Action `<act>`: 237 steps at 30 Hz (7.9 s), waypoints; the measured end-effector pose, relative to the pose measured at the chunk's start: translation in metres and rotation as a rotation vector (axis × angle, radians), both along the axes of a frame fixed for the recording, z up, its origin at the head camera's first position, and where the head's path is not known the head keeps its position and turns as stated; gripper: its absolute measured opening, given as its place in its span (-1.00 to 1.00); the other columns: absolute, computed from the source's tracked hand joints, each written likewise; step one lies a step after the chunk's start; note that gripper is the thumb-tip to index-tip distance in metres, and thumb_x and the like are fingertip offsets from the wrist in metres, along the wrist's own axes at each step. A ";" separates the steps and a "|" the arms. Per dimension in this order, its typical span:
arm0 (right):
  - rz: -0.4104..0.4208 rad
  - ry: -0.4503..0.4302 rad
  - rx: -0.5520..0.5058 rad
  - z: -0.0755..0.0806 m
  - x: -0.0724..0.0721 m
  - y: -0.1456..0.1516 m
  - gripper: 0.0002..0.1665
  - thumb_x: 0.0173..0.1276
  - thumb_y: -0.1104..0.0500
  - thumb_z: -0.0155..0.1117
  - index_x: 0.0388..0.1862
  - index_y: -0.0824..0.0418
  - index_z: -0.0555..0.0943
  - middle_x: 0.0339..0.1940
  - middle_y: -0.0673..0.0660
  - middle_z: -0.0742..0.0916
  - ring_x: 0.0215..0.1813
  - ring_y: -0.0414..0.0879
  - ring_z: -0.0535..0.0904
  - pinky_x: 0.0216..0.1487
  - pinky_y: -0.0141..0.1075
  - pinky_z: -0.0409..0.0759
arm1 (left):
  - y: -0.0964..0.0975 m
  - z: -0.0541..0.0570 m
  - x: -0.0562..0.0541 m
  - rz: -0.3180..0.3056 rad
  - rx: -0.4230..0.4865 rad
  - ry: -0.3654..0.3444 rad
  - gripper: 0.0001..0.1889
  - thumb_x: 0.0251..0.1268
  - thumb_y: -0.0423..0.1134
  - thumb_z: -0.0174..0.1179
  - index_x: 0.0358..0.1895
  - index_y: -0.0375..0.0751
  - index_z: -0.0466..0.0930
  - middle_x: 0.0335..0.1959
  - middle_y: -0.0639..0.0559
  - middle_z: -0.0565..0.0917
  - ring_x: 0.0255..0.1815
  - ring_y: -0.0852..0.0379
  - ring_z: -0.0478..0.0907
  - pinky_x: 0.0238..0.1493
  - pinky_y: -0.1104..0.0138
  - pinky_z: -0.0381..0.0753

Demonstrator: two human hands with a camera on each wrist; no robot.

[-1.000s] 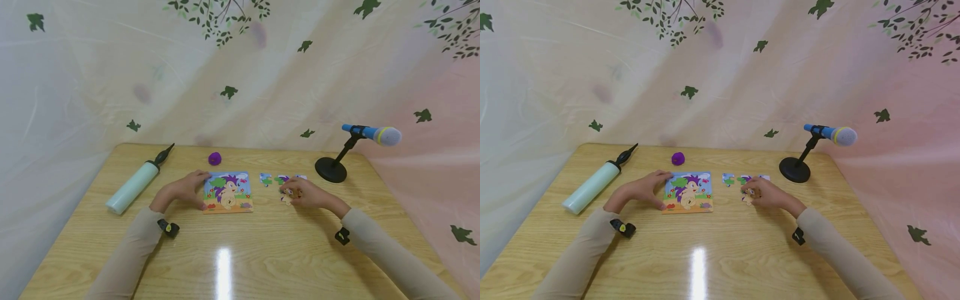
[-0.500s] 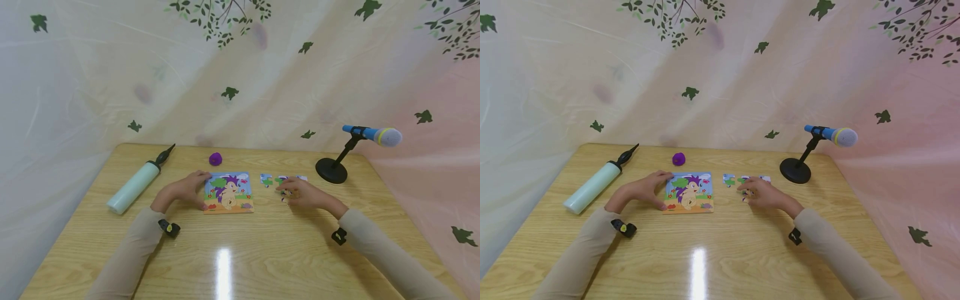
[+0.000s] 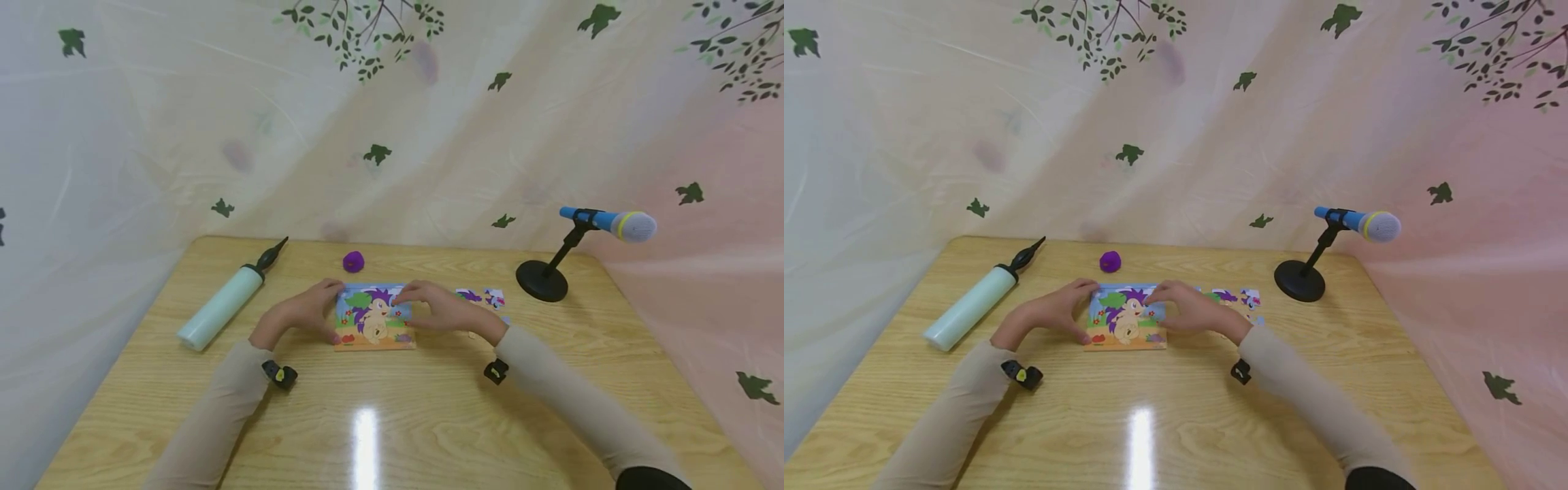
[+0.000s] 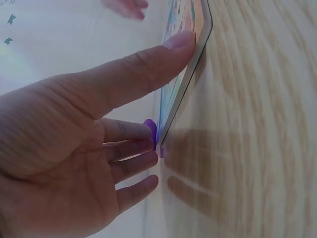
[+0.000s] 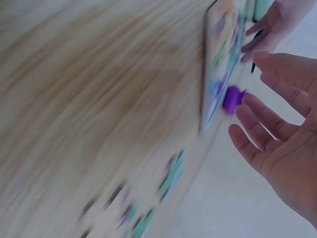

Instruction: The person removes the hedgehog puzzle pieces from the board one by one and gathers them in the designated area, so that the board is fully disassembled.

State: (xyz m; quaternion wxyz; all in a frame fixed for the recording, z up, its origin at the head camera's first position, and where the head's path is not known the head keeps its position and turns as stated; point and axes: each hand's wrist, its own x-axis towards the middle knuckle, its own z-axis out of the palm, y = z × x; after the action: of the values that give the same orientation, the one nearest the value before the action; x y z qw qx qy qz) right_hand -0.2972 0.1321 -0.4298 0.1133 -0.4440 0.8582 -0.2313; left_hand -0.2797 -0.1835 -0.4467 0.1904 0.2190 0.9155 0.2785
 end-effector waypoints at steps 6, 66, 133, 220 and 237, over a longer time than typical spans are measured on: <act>0.042 0.000 0.012 -0.001 -0.004 -0.036 -0.47 0.39 0.24 0.37 0.33 0.22 0.59 0.29 0.22 0.63 0.33 0.12 0.53 0.37 0.00 0.59 | 0.001 -0.002 -0.002 0.002 -0.018 -0.017 0.13 0.03 -0.07 0.58 0.59 -0.36 0.07 0.61 -0.30 0.09 0.64 -0.32 0.03 0.64 -0.15 0.10; -0.030 -0.087 0.076 -0.012 -0.002 -0.088 -0.50 0.26 0.34 0.44 0.22 0.19 0.69 0.06 0.18 0.56 0.00 -0.07 0.45 -0.14 -0.43 0.56 | -0.003 -0.002 -0.001 -0.056 -0.033 0.069 0.10 -0.02 -0.01 0.60 0.52 -0.46 0.19 0.43 -0.33 0.30 0.49 -0.31 0.26 0.57 -0.14 0.28; -0.107 -0.073 0.027 -0.021 0.001 -0.092 -0.66 0.29 0.22 0.50 0.05 0.23 0.73 -0.03 0.12 0.58 -0.02 -0.11 0.63 -0.07 -0.50 0.66 | -0.005 -0.002 -0.003 -0.075 -0.063 0.089 0.14 0.00 0.05 0.58 0.55 -0.45 0.14 0.46 -0.36 0.28 0.52 -0.35 0.23 0.56 -0.17 0.27; -0.257 0.061 -0.025 -0.023 0.018 0.065 -0.60 0.28 0.30 0.47 0.12 0.23 0.70 0.00 0.15 0.72 -0.08 -0.03 0.67 -0.17 -0.30 0.70 | -0.003 0.000 -0.002 -0.027 -0.047 0.042 0.06 0.03 0.01 0.57 0.55 -0.34 0.19 0.48 -0.33 0.27 0.54 -0.34 0.19 0.57 -0.21 0.22; -0.275 0.043 -0.010 -0.023 0.018 0.064 -0.61 0.29 0.29 0.47 0.11 0.19 0.70 0.05 0.18 0.70 -0.28 -0.06 0.51 -0.26 -0.33 0.51 | -0.003 0.000 -0.001 -0.027 -0.050 0.050 0.04 0.04 0.00 0.56 0.54 -0.34 0.20 0.49 -0.33 0.26 0.55 -0.35 0.17 0.57 -0.23 0.22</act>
State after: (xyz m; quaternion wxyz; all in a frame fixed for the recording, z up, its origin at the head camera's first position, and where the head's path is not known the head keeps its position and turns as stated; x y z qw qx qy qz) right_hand -0.2793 0.1964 -0.4531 0.0598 -0.3277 0.9120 -0.2395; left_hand -0.2802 -0.1863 -0.4466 0.1768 0.2334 0.9235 0.2477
